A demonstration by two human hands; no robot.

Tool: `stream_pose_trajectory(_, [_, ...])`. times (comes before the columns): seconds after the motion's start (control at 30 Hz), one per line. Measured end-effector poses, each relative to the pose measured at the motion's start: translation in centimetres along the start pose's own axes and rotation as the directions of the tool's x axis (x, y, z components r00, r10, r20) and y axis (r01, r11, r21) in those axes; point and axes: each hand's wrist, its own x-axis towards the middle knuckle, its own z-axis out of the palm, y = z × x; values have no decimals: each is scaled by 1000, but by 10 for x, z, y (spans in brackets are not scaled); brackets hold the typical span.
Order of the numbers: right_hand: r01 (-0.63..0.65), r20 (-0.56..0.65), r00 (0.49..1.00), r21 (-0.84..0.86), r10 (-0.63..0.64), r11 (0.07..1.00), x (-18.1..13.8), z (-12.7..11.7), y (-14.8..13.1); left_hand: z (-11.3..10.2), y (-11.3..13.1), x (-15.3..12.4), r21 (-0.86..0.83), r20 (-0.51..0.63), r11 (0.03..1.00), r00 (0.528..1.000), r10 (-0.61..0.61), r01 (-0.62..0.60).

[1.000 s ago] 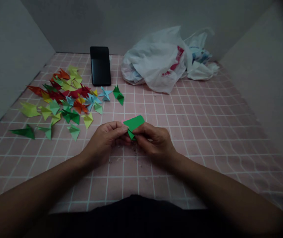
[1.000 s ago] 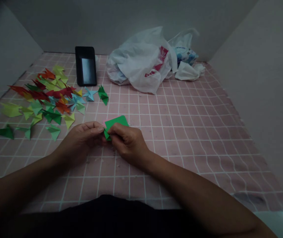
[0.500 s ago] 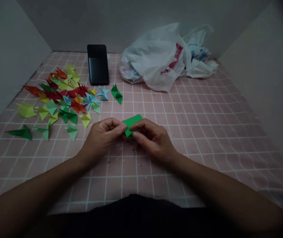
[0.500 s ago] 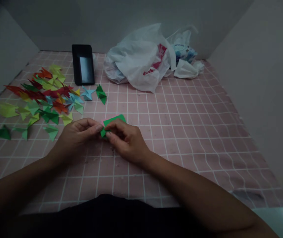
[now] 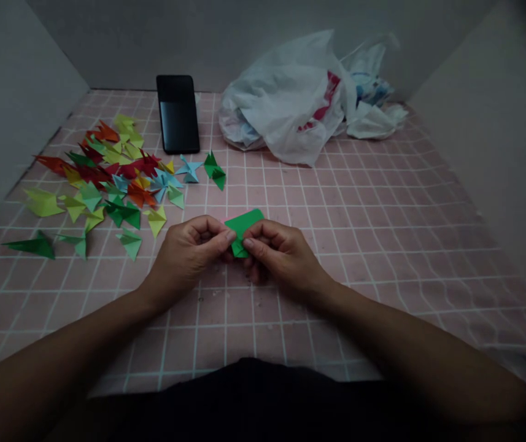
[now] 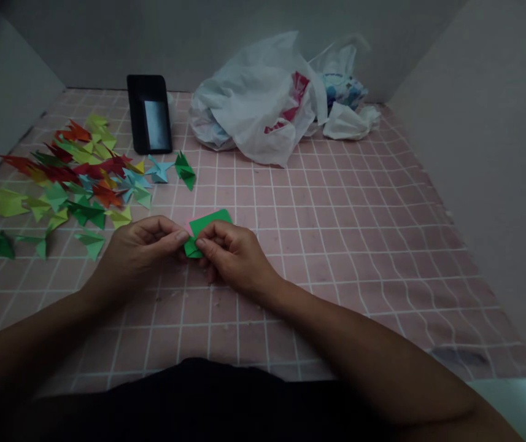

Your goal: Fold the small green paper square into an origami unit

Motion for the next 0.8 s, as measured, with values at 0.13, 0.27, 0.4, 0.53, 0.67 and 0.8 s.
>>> stream_pose_trajectory(0.13, [11, 6, 1000, -11, -11, 1000, 0, -1, 0, -1, 1, 1, -23, 24, 1000, 1000, -4, 5])
stream_pose_trajectory(0.27, [13, 4, 1000, -9, -13, 1000, -1, -1, 0, 0, 2, 1, -46, 20, 999, 1000, 3, -2])
stream_pose_trajectory(0.4, [7, -26, 1000, -4, -7, 1000, -1, 0, 0, 0, 0, 1, -55, 54, 998, 999, -8, 11])
stream_pose_trajectory(0.53, [32, -36, 999, -13, -32, 999, -1, 0, -1, -1, -2, 2, -40, 114, 999, 993, -29, 34])
stream_pose_trajectory(0.67, [24, -35, 999, -7, -24, 1000, -2, 0, -2, -1, -3, 2, -42, 125, 998, 992, -37, 42])
stream_pose_trajectory(0.8, [27, -44, 999, -1, -27, 1000, -2, 1, -1, -1, -4, 2, -42, 114, 998, 992, -45, 50])
